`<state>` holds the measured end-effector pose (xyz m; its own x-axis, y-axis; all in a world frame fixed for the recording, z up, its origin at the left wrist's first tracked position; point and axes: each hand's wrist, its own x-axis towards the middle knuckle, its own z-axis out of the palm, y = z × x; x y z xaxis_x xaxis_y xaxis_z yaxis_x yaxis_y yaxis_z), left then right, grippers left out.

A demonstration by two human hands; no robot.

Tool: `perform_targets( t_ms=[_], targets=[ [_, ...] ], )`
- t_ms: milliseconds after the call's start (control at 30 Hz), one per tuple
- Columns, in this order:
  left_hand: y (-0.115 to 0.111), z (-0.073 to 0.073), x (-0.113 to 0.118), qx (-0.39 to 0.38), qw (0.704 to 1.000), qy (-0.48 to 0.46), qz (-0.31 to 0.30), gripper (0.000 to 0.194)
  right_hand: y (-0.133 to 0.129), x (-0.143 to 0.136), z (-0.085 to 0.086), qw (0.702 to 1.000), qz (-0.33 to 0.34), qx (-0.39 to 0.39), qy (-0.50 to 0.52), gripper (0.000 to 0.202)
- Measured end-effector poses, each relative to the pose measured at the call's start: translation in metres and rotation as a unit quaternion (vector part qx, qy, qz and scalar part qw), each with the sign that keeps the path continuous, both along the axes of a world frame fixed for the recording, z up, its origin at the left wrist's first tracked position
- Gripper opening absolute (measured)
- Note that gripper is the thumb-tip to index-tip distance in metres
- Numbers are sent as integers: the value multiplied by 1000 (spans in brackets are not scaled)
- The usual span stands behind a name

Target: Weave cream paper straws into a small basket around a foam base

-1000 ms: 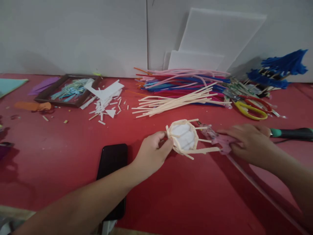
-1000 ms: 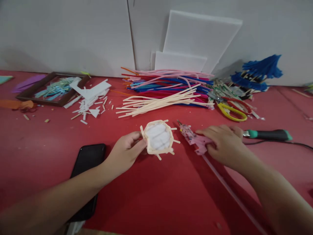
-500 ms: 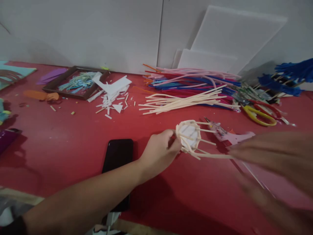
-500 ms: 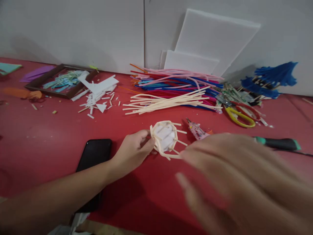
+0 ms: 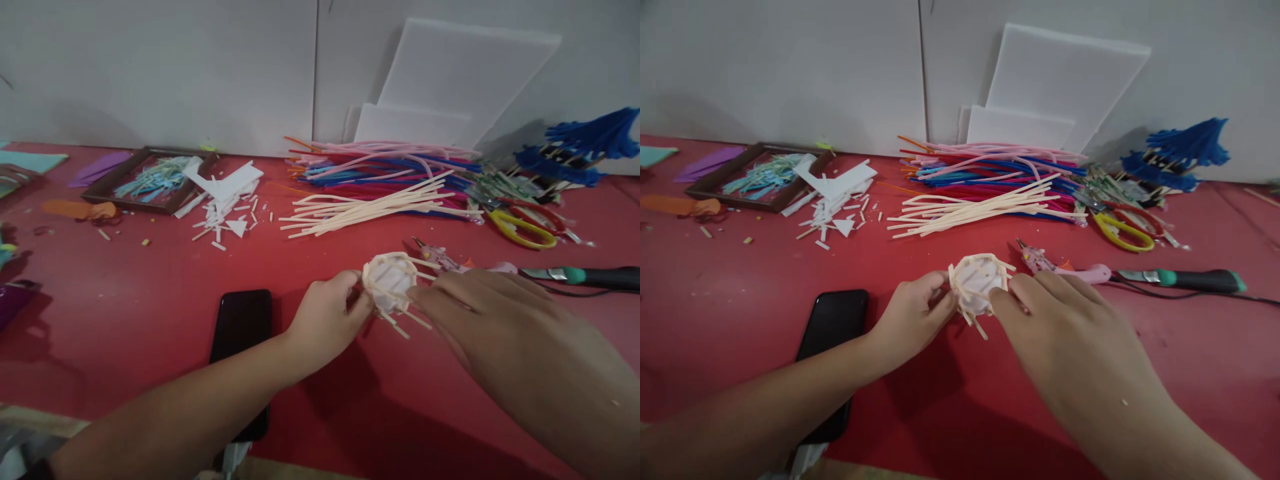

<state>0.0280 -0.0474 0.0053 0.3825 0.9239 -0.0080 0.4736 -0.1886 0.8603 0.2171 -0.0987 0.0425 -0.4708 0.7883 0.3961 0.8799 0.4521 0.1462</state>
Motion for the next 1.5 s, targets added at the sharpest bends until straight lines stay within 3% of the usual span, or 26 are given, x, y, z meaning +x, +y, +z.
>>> perform_targets(
  t_ms=[167, 500, 767, 967, 1233, 1367, 1500],
  targets=[
    [1, 0, 0, 5, 1000, -2, -2, 16, 3, -11, 2, 995, -7, 16, -94, 27],
    [4, 0, -1, 0, 1000, 6, 9, 14, 10, -33, -15, 990, -135, 28, 4, 25],
    [6, 3, -3, -3, 1000, -8, 30, 15, 23, -30, -24, 989, -80, 89, 81, 16],
    [7, -2, 0, 1, 999, 29, 36, 13, 24, -18, -23, 997, -29, 51, 46, 25],
    [10, -7, -1, 14, 998, 11, 66, 12, 34, -37, -9, 983, -149, -108, -17, 23],
    [12, -5, -4, -10, 996, -2, 83, 13, 45, -45, -9, 979, -160, -120, 42, 20],
    [12, -7, -4, -8, 996, -31, 84, 8, 42, -43, -23, 977, -132, -44, 162, 13]
  ],
)
